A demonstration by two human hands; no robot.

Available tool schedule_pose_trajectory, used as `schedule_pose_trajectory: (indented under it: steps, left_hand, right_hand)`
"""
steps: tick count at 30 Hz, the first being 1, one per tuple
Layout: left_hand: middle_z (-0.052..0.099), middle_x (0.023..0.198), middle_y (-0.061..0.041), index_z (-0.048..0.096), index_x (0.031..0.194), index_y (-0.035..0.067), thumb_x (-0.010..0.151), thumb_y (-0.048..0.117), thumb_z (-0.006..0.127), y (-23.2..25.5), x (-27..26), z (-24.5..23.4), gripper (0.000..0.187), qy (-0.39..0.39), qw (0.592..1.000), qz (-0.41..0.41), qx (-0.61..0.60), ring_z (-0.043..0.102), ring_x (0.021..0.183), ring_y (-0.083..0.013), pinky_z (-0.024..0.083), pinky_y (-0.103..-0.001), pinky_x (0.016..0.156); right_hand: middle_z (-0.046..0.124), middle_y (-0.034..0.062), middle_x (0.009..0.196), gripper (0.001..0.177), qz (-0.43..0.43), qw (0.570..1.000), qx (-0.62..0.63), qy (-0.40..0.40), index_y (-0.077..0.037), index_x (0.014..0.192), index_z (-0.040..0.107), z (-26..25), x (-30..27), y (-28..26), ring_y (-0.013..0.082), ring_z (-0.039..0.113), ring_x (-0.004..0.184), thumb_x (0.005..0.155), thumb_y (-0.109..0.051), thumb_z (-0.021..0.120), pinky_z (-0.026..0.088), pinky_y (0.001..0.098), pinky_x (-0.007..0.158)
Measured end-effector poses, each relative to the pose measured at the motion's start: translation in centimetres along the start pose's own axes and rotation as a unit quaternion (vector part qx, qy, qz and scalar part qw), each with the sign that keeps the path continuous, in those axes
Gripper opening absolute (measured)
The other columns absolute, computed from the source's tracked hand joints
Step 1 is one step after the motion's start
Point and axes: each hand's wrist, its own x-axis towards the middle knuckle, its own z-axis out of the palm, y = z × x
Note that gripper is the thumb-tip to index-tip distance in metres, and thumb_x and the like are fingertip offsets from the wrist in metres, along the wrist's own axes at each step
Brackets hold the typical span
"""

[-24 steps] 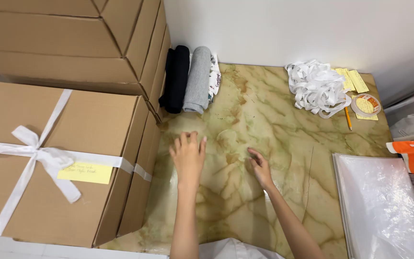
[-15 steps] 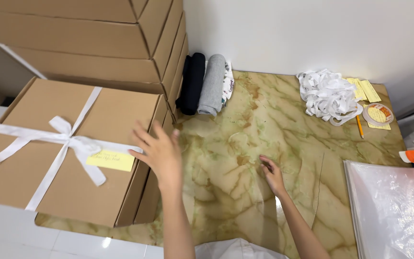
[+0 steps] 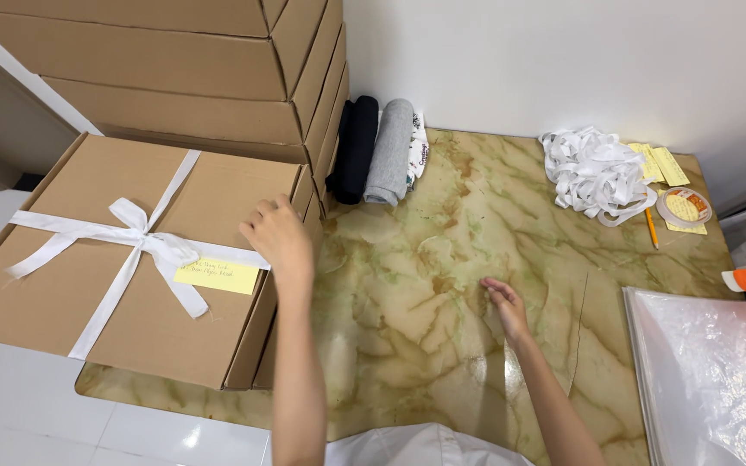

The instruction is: Packing items into cardboard boxes and tying decorative ribbons

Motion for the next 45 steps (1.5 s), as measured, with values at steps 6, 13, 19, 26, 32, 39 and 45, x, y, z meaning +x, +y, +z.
schedule_pose_trajectory:
  steps: [6, 13, 19, 26, 32, 39, 45]
  left_hand:
    - [0.067, 0.073, -0.003, 0.07, 0.081, 0.017, 0.09, 0.029, 0.076, -2.2, 1.3, -1.5, 0.017, 0.01, 0.989, 0.107, -0.106, 0.071, 0.065, -0.0261, 0.053, -0.039, 0.07]
    - [0.071, 0.075, -0.005, 0.072, 0.085, 0.016, 0.094, 0.029, 0.072, -0.6, 2.4, -4.0, 0.015, -0.013, 0.989, 0.106, -0.105, 0.075, 0.072, -0.0298, 0.056, -0.043, 0.071]
    - [0.073, 0.078, -0.006, 0.074, 0.088, 0.018, 0.092, 0.038, 0.071, 3.5, 1.5, -6.2, 0.02, -0.052, 0.988, 0.079, -0.124, 0.076, 0.079, -0.0325, 0.057, -0.047, 0.072]
    - [0.072, 0.088, -0.008, 0.073, 0.095, 0.016, 0.092, 0.028, 0.07, 10.0, -2.1, -3.1, 0.013, -0.082, 0.978, 0.021, -0.19, 0.074, 0.085, -0.0336, 0.055, -0.051, 0.079]
    - [0.065, 0.103, -0.01, 0.068, 0.105, 0.013, 0.101, 0.029, 0.059, 6.6, -6.3, -11.7, 0.019, -0.085, 0.959, 0.008, -0.269, 0.068, 0.102, -0.0352, 0.047, -0.058, 0.091]
    - [0.06, 0.101, -0.012, 0.065, 0.105, 0.008, 0.109, 0.037, 0.044, 1.6, -10.5, -17.8, 0.036, -0.12, 0.917, -0.002, -0.38, 0.064, 0.104, -0.0403, 0.049, -0.059, 0.087]
    - [0.061, 0.103, -0.017, 0.065, 0.111, 0.005, 0.11, 0.028, 0.044, 0.5, -12.8, -21.4, 0.031, -0.117, 0.905, 0.028, -0.408, 0.063, 0.104, -0.0449, 0.052, -0.059, 0.082]
  right_hand:
    - [0.065, 0.0095, 0.136, 0.036, 0.117, 0.989, 0.086, 0.008, -0.008, 0.139, 0.056, -1.1, 2.8, 1.9, 0.022, 0.053, 0.135, 0.104, -0.014, 0.054, 0.034, 0.0396, 0.111]
    - [0.049, 0.0104, 0.154, 0.048, 0.188, 0.965, 0.167, -0.072, -0.016, 0.149, 0.045, 3.8, 1.2, -6.4, 0.0278, 0.04, 0.148, 0.104, -0.03, 0.052, 0.028, 0.0453, 0.118]
    - [0.051, 0.0125, 0.153, 0.049, 0.186, 0.935, 0.223, -0.205, -0.019, 0.143, 0.05, 10.7, -6.0, -19.3, 0.0288, 0.046, 0.145, 0.099, -0.038, 0.055, 0.039, 0.0453, 0.106]
    - [0.038, 0.0208, 0.159, 0.088, 0.21, 0.897, 0.209, -0.329, -0.022, 0.161, 0.024, 17.5, -14.6, -24.3, 0.0388, 0.034, 0.148, 0.091, -0.066, 0.054, 0.027, 0.0611, 0.115]
    - [0.044, 0.0181, 0.152, 0.099, 0.237, 0.895, 0.2, -0.322, -0.018, 0.155, 0.035, 20.4, -14.0, -23.0, 0.0377, 0.044, 0.138, 0.08, -0.078, 0.058, 0.037, 0.0567, 0.109]
    - [0.05, 0.0258, 0.147, 0.092, 0.168, 0.938, 0.132, -0.271, -0.013, 0.16, 0.012, 23.9, -13.1, -17.6, 0.0405, 0.061, 0.125, 0.094, -0.052, 0.063, 0.057, 0.0489, 0.093]
    - [0.054, 0.0183, 0.137, 0.096, 0.143, 0.978, 0.027, -0.152, -0.023, 0.154, 0.045, 20.6, -16.1, -21.1, 0.0379, 0.06, 0.112, 0.075, -0.068, 0.074, 0.054, 0.0431, 0.083]
